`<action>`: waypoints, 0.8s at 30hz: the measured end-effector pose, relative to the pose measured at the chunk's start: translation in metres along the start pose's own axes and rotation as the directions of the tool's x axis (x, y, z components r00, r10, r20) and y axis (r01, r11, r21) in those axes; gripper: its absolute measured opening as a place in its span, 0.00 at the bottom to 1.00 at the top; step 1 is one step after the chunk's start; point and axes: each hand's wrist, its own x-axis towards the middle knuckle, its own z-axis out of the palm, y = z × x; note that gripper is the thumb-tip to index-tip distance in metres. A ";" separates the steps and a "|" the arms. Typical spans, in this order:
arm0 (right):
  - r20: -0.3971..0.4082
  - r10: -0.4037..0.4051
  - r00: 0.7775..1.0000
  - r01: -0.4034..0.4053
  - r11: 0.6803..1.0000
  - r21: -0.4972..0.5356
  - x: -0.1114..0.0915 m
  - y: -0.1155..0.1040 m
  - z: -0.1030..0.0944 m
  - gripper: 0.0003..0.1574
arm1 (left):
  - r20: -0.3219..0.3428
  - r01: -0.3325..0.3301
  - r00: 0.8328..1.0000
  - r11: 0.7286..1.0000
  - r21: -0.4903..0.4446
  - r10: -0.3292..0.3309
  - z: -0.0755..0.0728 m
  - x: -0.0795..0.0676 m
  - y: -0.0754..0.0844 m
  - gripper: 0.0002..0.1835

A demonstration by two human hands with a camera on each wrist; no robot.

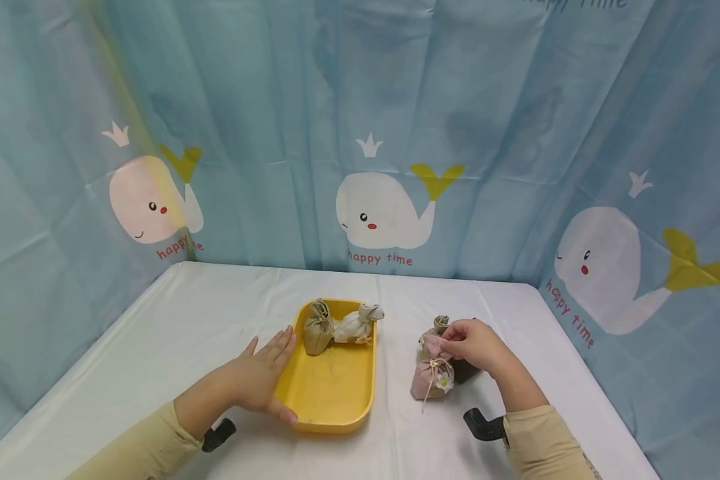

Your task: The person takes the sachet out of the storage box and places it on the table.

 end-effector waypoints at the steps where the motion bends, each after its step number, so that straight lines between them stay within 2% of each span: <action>1: 0.001 -0.002 1.000 0.002 1.000 -0.009 0.000 -0.001 0.000 0.08 | 0.004 0.001 1.000 1.000 -0.001 -0.001 0.000 0.000 0.000 0.77; 6: 0.011 -0.029 1.000 0.029 0.999 -0.040 0.001 -0.006 -0.006 0.09 | 0.002 0.002 1.000 1.000 0.003 -0.002 0.000 0.000 0.001 0.76; 13: 0.001 -0.055 0.998 0.054 0.988 -0.147 0.008 -0.024 -0.012 0.09 | 0.006 0.005 1.000 1.000 -0.011 -0.005 -0.001 -0.001 0.002 0.75; 24: -0.007 -0.116 0.993 0.113 0.979 -0.172 0.021 -0.062 -0.011 0.13 | 0.014 0.006 1.000 1.000 -0.004 -0.006 -0.001 0.001 0.001 0.76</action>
